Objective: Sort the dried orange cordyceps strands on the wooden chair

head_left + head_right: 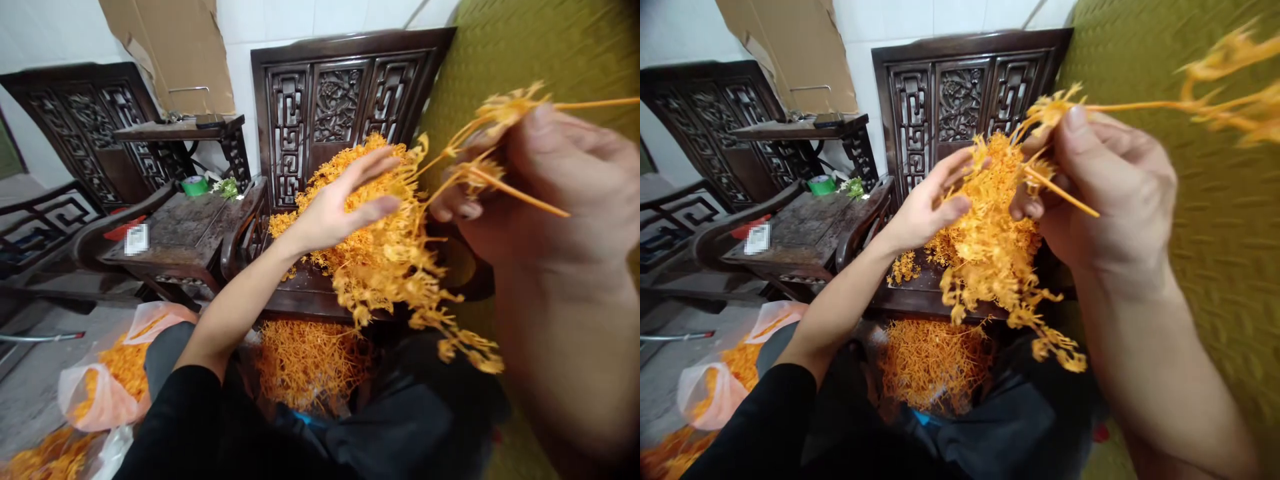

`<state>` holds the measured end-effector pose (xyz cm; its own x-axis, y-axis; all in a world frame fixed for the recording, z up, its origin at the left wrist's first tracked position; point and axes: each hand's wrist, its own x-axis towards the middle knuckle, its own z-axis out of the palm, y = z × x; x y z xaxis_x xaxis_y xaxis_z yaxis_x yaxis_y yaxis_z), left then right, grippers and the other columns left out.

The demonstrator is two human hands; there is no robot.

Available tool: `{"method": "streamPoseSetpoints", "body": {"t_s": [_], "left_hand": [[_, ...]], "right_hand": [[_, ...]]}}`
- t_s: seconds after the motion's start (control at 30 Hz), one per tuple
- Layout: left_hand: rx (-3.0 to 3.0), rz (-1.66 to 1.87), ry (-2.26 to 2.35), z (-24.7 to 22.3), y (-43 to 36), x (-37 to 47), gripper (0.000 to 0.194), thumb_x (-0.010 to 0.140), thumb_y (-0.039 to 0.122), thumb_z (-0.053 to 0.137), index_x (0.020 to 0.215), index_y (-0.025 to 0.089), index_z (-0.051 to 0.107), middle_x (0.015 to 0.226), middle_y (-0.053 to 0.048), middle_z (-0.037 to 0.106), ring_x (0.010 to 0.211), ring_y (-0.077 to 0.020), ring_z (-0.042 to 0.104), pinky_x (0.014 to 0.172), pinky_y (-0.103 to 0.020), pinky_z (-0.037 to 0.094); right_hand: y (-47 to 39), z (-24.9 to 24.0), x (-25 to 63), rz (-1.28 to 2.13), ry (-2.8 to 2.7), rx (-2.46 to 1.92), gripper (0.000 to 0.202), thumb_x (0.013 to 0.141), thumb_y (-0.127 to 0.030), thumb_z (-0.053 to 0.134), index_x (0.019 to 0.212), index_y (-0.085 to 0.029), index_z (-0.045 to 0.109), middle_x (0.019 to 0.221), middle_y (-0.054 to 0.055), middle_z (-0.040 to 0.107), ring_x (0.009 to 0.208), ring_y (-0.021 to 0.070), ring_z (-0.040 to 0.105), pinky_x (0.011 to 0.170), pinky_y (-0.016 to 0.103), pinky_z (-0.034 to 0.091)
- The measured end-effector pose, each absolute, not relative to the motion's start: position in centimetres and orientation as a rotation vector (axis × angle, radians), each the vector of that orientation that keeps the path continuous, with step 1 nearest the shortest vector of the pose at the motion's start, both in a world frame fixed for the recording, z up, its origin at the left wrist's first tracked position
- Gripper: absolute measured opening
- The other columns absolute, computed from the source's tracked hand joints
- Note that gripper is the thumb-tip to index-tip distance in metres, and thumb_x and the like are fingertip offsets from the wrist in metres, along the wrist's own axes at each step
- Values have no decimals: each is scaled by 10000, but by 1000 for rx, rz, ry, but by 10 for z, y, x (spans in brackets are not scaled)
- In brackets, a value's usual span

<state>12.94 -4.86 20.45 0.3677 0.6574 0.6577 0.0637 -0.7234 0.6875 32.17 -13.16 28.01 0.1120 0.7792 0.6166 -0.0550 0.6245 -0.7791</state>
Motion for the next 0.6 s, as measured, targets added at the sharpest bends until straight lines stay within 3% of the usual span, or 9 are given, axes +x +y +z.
{"method": "streamPoseSetpoints", "body": {"t_s": [0.07, 0.13, 0.23, 0.3, 0.37, 0.47, 0.53, 0.6], "left_hand": [[2144, 1380, 661, 228, -67, 142, 405, 979, 569, 581, 1166, 237, 720, 1117, -32, 733, 1194, -266, 675, 1002, -438, 554], [2146, 1482, 745, 236, -78, 147, 336, 1004, 502, 568, 983, 213, 738, 921, -18, 721, 1018, -226, 706, 894, -387, 578], [2101, 1633, 839, 232, -84, 143, 294, 1016, 414, 571, 886, 194, 716, 827, -14, 695, 877, -187, 683, 809, -339, 556], [2090, 1643, 883, 226, -85, 136, 289, 1008, 403, 582, 856, 191, 706, 801, -12, 691, 827, -170, 665, 777, -319, 540], [2075, 1627, 938, 220, -84, 127, 302, 1004, 410, 582, 831, 194, 701, 783, -9, 693, 790, -159, 651, 749, -305, 527], [2085, 1648, 1074, 216, -85, 110, 278, 993, 389, 586, 837, 201, 719, 785, -9, 713, 752, -149, 639, 734, -298, 508], [2169, 1654, 1171, 214, -88, 99, 242, 981, 357, 596, 855, 206, 737, 781, -11, 723, 728, -147, 636, 742, -300, 499], [2308, 1618, 1235, 213, -91, 89, 229, 974, 336, 593, 866, 210, 750, 779, -16, 732, 721, -152, 644, 759, -306, 498]], "right_hand": [[-123, 273, 321, 717, -1324, -601, 243, 861, -401, 749, 743, -196, 691, 760, 36, 575, 541, 124, 530, 484, 342, 405], [-117, 265, 321, 769, -1224, -595, 230, 881, -358, 738, 737, -198, 657, 813, 34, 605, 625, 137, 595, 552, 343, 480], [-118, 252, 323, 1041, -1123, -634, 277, 898, -412, 723, 748, -216, 597, 840, 40, 637, 713, 170, 644, 612, 359, 546], [-125, 245, 324, 1277, -1146, -650, 313, 906, -477, 713, 772, -231, 573, 756, 21, 606, 666, 158, 612, 623, 348, 555], [-130, 240, 328, 1443, -1188, -659, 321, 889, -508, 732, 801, -240, 578, 607, -35, 453, 530, 117, 472, 563, 305, 513], [-129, 235, 339, 1537, -1309, -806, 362, 809, -548, 791, 837, -222, 634, 568, -79, 240, 465, 73, 207, 396, 223, 248], [-124, 233, 349, 1436, -1395, -925, 397, 801, -587, 777, 856, -211, 660, 586, -65, 265, 483, 79, 199, 392, 237, 130], [-117, 231, 358, 1245, -1438, -965, 380, 843, -591, 739, 882, -220, 665, 595, -47, 325, 501, 95, 262, 409, 257, 167]]}}
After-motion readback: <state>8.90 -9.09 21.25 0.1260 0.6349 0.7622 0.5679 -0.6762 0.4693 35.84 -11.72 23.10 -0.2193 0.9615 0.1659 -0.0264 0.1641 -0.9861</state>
